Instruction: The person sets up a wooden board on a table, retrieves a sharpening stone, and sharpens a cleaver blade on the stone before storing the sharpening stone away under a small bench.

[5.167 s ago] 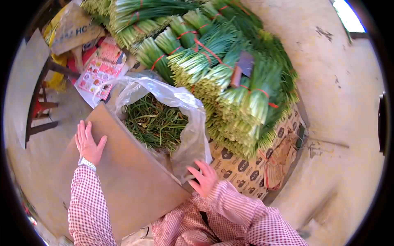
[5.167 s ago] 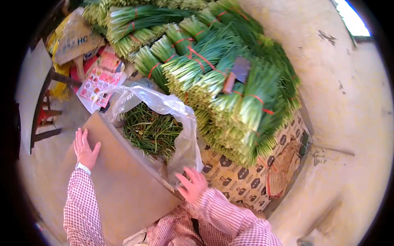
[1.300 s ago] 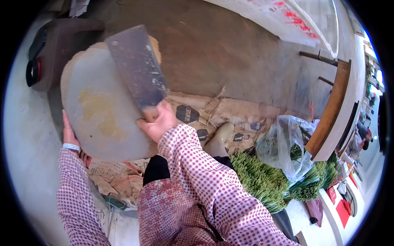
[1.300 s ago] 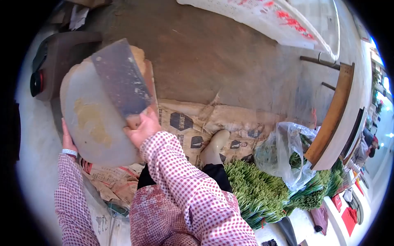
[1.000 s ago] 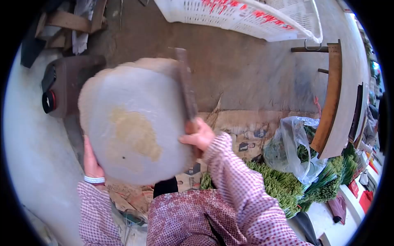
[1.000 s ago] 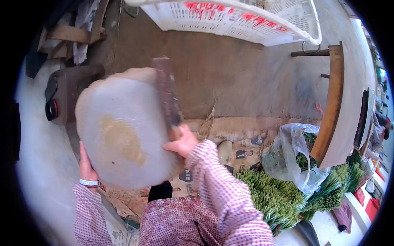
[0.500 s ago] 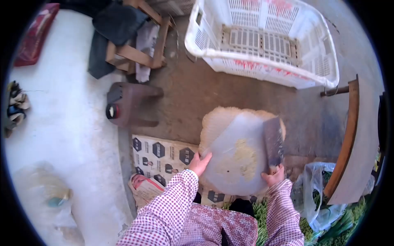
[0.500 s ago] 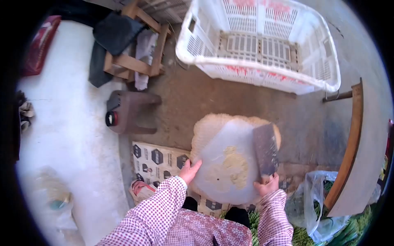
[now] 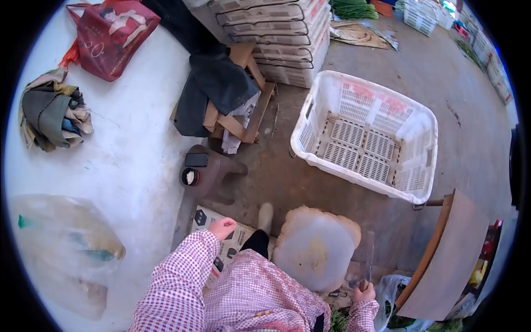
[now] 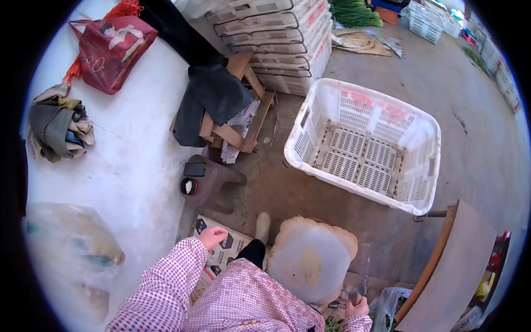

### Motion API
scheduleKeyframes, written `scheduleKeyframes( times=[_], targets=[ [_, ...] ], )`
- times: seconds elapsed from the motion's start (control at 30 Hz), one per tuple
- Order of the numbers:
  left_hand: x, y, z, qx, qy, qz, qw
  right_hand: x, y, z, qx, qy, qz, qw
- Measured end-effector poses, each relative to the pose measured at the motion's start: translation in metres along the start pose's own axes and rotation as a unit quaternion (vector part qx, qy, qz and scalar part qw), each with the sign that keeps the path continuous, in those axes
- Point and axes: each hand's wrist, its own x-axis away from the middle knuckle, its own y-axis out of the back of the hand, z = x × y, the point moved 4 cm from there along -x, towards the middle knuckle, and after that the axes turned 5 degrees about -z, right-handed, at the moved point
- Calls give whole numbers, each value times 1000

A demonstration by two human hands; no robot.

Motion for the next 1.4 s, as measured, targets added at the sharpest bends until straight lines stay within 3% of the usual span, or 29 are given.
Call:
scheduleKeyframes(
  times=[0.1, 0.13, 0.2, 0.23, 0.3, 0.37, 0.43, 0.47, 0.5, 0.57, 0.63, 0.67, 0.73, 0.77, 0.8, 0.83, 0.9, 0.97, 1.0, 1.03, 1.07, 1.1, 1.17, 1.2, 1.23, 1.3, 1.33, 1.4],
  targets=[
    [-55, 2, -3, 20, -37, 26, 999, 3, 37, 52, 31, -90, 28, 995],
    [-79, -3, 2, 26, -51, 34, 998, -30, 36, 43, -114, -39, 246, 962],
    [-94, -7, 1, 66, -3, 70, 995, -27, 39, 22, -166, 31, 228, 959],
    [-108, -11, 17, 86, 5, 77, 993, -1, 28, 24, -81, 70, -15, 994],
    [-129, -32, 55, 107, 5, 108, 988, 16, 21, 58, -67, 80, 31, 994],
    [-116, -7, 36, 89, 40, 97, 991, 27, 38, 179, -88, -83, 133, 984],
    [-122, 7, 40, 41, 69, 118, 990, 14, 25, 167, 25, -5, 124, 992],
    [-129, 17, 36, 50, 72, 112, 990, 11, 24, 209, -55, 16, 107, 993],
    [-133, 24, 34, 39, 84, 109, 990, -6, 12, 175, -15, 80, 107, 991],
    [-142, 28, 36, 31, 104, 108, 988, -24, 15, 250, -52, 126, 101, 986],
    [-157, 31, 38, 88, 124, 44, 987, -47, 20, 308, -65, 160, 117, 978],
    [-155, 32, 34, 93, 131, 40, 986, -54, 32, 352, -15, 195, 95, 976],
    [-149, 35, 22, 165, 131, -16, 977, -81, 44, 372, -31, 254, 85, 963],
    [-144, 30, 22, 170, 136, -25, 976, -94, 52, 374, -50, 305, 67, 949],
    [-139, 24, 25, 157, 149, -16, 976, -117, 47, 354, -167, 253, 95, 948],
    [-129, 13, 23, 144, 163, -8, 976, -141, 42, 337, -170, 260, 104, 945],
    [-109, -9, -3, 163, 153, -45, 974, -203, 29, 309, -121, 173, 130, 969],
    [-99, -33, 2, 284, 195, -47, 938, -254, 15, 289, -40, 218, 218, 951],
    [-88, -32, -26, 296, 214, -78, 928, -249, 22, 319, -106, 154, 199, 962],
    [-85, -45, -34, 338, 236, -91, 907, -250, 27, 324, -76, 45, 203, 975],
    [-82, -50, -60, 414, 253, -79, 871, -259, 28, 319, -64, 45, 216, 973],
    [-86, -54, -81, 411, 262, -71, 870, -273, 24, 312, -53, 48, 226, 971],
    [-119, -60, -108, 456, 238, -67, 855, -303, 7, 275, -42, 173, 151, 972],
    [-146, -60, -119, 472, 209, -78, 853, -325, -27, 226, -41, 382, 145, 912],
    [-178, -61, -124, 513, 142, -61, 844, -318, -35, 235, -43, 377, 152, 913],
    [-232, -50, -146, 518, 104, -96, 844, -308, -28, 269, -101, 70, 217, 968],
    [-258, -43, -152, 509, 85, -116, 849, -316, -48, 262, -104, 71, 221, 967],
    [-295, -27, -168, 514, 71, -129, 845, -319, -78, 243, -208, 168, 179, 947]
  ],
)
